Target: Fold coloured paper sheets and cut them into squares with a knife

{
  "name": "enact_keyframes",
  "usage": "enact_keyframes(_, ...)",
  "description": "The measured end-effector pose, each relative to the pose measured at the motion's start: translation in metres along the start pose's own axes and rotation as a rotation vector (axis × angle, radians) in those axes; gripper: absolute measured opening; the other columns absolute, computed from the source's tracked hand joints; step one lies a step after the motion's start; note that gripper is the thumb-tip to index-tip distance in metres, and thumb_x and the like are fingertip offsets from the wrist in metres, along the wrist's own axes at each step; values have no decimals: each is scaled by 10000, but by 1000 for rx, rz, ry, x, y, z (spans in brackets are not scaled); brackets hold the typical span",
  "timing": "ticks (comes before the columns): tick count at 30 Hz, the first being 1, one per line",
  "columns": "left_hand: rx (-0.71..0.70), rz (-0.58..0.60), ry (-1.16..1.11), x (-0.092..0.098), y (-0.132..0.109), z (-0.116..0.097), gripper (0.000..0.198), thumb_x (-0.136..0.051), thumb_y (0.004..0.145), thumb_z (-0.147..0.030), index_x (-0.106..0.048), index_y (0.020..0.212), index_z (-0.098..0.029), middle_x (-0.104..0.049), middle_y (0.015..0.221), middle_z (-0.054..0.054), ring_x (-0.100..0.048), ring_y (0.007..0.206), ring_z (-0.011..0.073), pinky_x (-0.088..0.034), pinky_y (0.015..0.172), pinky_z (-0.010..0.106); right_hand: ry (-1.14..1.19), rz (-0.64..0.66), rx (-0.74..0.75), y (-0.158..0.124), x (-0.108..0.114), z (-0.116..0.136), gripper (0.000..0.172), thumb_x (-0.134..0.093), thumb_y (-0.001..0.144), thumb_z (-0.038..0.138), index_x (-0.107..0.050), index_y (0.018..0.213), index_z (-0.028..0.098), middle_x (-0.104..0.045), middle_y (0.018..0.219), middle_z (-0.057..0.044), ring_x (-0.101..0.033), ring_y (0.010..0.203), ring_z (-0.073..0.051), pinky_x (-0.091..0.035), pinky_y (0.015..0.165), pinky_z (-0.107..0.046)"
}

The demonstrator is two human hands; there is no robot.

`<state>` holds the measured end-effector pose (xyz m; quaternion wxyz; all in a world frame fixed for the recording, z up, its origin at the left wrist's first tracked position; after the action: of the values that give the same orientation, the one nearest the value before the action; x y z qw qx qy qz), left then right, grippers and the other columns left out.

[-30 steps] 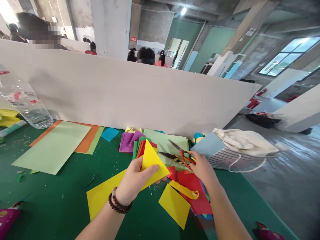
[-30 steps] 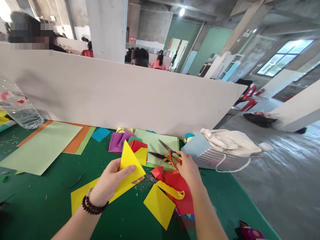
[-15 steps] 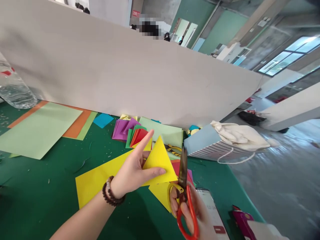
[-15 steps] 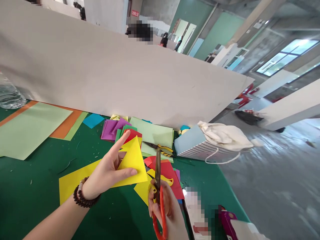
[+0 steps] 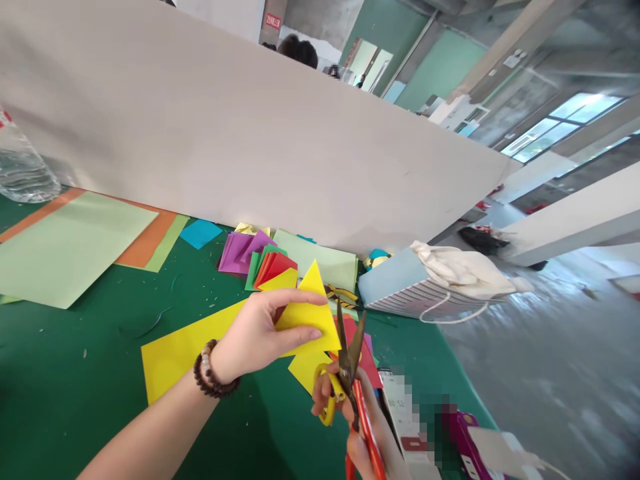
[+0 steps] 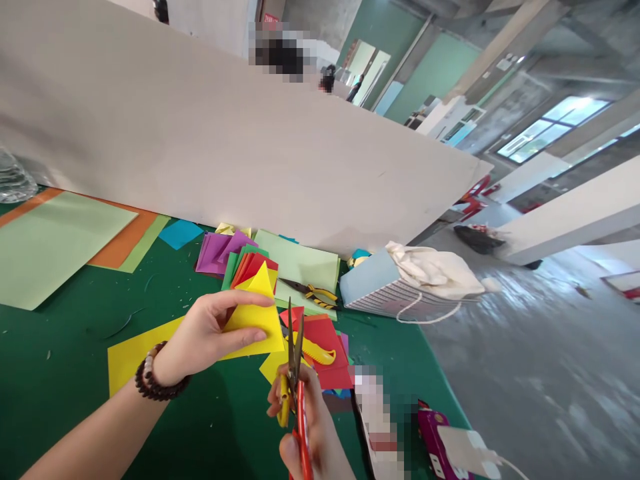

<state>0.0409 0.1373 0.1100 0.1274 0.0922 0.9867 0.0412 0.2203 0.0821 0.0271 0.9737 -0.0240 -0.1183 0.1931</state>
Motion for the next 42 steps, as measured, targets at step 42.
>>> enact_keyframes(42,-78,-71,306,5,-2,-13,239,-681,793,-190,-710,1028,-223,-732,872,25,-682,763,180,-529,691,257,46,-57,-91,-4,5,5,639,-652,683,725,-583,1171,318,-584,905,-76,-627,774,-256,-573,627,-385)
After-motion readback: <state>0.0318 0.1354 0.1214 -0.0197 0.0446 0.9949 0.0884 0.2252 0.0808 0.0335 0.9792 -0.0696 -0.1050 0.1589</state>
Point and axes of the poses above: each hand's wrist, its own y-axis towards the middle knuckle, its own x-axis out of the back of the hand, z = x × y, the point moved 9 cm from there along y, towards the middle knuckle
